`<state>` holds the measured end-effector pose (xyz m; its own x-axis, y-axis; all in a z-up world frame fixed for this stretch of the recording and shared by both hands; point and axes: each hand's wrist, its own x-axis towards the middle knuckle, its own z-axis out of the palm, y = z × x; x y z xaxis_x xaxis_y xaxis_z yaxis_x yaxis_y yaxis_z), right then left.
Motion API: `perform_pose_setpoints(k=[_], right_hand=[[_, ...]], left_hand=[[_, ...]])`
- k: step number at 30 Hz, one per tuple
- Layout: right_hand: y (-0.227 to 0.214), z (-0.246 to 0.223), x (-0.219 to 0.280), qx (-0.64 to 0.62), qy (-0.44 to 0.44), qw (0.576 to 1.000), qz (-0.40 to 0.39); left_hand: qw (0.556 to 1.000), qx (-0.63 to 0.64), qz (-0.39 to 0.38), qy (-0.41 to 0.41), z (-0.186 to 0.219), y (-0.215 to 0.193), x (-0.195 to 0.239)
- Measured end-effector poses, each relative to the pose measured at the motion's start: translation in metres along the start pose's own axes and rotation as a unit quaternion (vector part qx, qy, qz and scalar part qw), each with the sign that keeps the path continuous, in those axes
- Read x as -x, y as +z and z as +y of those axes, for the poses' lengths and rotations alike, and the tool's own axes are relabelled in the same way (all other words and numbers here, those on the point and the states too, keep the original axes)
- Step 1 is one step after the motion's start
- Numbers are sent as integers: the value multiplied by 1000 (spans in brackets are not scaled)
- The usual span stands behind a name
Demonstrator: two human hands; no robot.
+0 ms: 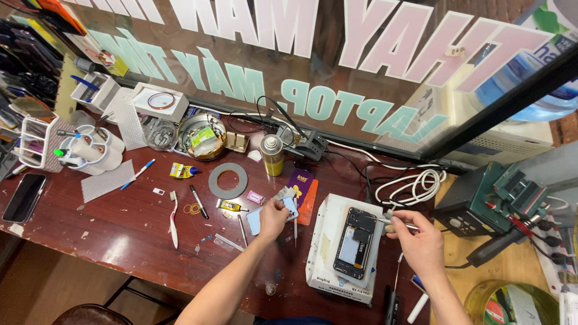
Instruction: The person works at a cluttered electronics repair bench, using a screwdriver and tweezers to manipulate small components and a disassembled smartphone. They apply adhesive to a small orange part, then reassemble the phone by aligning the back cover and securing internal components.
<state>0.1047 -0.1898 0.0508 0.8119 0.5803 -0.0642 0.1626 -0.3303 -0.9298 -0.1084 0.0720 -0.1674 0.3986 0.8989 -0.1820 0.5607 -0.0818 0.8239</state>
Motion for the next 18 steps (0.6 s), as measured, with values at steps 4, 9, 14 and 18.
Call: perform_pose_setpoints(k=[4, 9, 14, 18], right_hand=[[-1, -4, 0, -49, 4, 999, -1], [2, -23, 11, -82, 2, 997, -17], [3, -50, 25, -78, 13, 997, -23], [2, -62, 30, -75, 7, 997, -18]], left_hand=[[908, 377, -146, -115, 62, 10, 13], [774, 536, -316, -116, 136, 4, 49], [669, 612, -414, -78, 173, -12, 73], [653, 602, -454, -65, 182, -16, 78]])
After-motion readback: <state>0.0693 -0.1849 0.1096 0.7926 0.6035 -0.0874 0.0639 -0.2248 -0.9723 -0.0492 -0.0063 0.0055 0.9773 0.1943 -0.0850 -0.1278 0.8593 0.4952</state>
